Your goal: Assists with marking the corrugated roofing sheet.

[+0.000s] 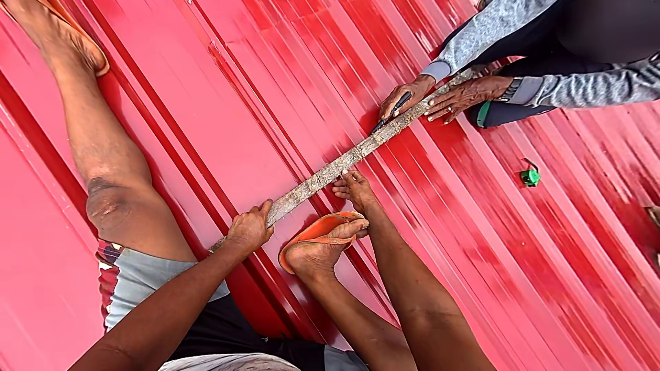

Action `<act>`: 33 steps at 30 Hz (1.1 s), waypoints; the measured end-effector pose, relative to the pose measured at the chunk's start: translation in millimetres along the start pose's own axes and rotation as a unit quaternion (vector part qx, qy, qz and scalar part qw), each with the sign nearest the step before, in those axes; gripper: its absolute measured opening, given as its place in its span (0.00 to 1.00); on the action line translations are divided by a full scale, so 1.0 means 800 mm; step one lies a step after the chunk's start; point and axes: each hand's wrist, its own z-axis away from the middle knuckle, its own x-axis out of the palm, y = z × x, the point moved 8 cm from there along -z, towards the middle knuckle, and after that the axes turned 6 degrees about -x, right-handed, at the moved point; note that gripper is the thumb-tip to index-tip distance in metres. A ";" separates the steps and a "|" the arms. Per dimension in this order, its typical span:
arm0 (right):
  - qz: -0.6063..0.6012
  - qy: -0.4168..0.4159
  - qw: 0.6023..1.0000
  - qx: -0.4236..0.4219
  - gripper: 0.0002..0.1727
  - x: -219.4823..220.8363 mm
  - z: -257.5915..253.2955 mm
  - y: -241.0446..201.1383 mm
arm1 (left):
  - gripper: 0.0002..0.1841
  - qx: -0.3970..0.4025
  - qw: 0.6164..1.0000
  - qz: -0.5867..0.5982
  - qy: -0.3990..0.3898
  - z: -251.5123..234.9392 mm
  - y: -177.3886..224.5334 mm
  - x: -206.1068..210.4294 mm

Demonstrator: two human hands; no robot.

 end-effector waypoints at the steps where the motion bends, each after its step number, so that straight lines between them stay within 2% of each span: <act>1: -0.001 0.001 1.000 0.000 0.19 0.000 0.000 0.000 | 0.38 0.000 1.000 -0.001 0.000 0.000 0.000 0.000; 33: 0.000 -0.004 1.000 -0.003 0.19 0.003 0.001 -0.002 | 0.40 -0.006 1.000 -0.011 -0.001 0.000 0.001 0.000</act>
